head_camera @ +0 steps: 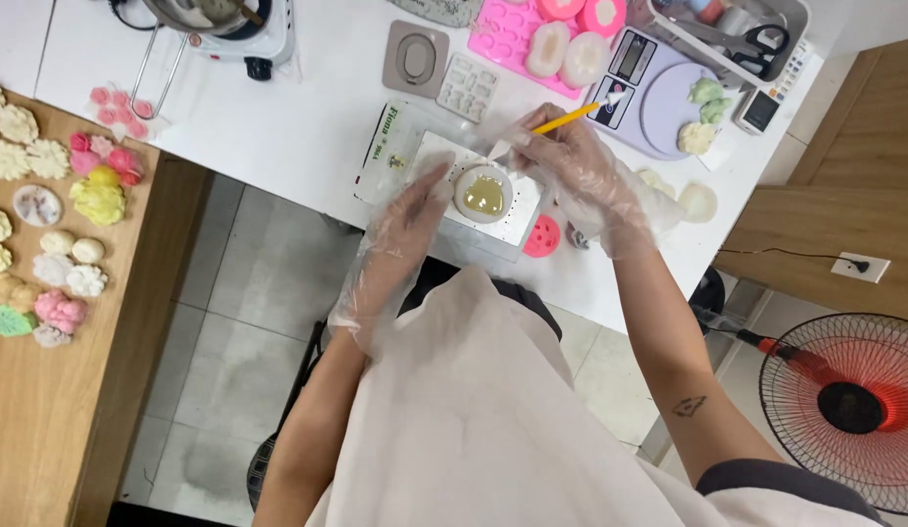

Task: Mixing and pouring wax into molds, using a heat gun to melt remaining wax in the pot.

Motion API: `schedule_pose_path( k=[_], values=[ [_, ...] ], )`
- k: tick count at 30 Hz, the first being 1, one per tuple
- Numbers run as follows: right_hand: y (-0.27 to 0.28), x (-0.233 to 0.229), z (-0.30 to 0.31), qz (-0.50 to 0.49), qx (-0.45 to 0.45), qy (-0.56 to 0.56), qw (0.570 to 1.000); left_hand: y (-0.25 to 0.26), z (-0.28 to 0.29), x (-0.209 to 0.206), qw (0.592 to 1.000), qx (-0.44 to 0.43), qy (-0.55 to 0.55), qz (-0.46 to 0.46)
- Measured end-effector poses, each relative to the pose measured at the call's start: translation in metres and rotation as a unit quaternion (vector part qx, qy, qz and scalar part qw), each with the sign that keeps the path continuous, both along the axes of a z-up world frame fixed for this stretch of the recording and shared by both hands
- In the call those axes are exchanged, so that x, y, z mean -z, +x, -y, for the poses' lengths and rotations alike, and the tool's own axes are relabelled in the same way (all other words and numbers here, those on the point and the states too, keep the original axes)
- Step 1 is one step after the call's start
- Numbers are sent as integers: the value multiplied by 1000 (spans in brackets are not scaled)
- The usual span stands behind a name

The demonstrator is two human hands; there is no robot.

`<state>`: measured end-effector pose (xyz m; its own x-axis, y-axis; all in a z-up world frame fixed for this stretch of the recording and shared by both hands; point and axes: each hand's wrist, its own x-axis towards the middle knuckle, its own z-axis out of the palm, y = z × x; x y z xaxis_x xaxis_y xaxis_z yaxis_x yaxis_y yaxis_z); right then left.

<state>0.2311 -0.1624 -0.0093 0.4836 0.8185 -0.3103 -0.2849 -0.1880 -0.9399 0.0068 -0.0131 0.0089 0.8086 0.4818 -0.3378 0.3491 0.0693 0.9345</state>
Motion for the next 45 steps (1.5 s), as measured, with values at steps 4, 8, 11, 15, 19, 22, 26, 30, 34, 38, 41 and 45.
schedule_pose_path(
  k=[4,8,11,15,19,22,26,30,34,38,41,45],
  values=[
    [13,15,-10,19,-54,6,998,-2,10,-3,1000,-19,2,11],
    [12,2,-21,-19,-72,21,997,2,20,17,998,-48,-25,34],
    [-1,-25,-27,-72,-73,40,994,4,21,33,998,-40,-29,48],
    [-2,-31,-30,-40,-91,12,995,3,22,15,997,-31,0,68],
    [-3,-31,-32,-61,-88,10,994,5,24,3,998,-51,4,40],
    [2,-22,-33,-58,-84,-4,995,3,26,20,997,-74,-6,1],
    [18,-2,-35,30,-142,-32,989,1,29,50,994,-101,1,34],
    [3,-20,-35,-11,-115,-23,993,3,30,47,991,-120,-20,57],
    [-3,-26,-37,-88,-80,-14,993,2,29,40,990,-123,-47,41],
    [-3,-23,-39,-72,-79,-28,994,0,31,49,990,-121,-42,59],
    [-4,-23,-40,-64,-77,-36,994,2,30,43,985,-122,-83,84],
    [-2,-20,-39,-68,-83,-36,994,2,30,47,981,-114,-110,114]
  ],
)
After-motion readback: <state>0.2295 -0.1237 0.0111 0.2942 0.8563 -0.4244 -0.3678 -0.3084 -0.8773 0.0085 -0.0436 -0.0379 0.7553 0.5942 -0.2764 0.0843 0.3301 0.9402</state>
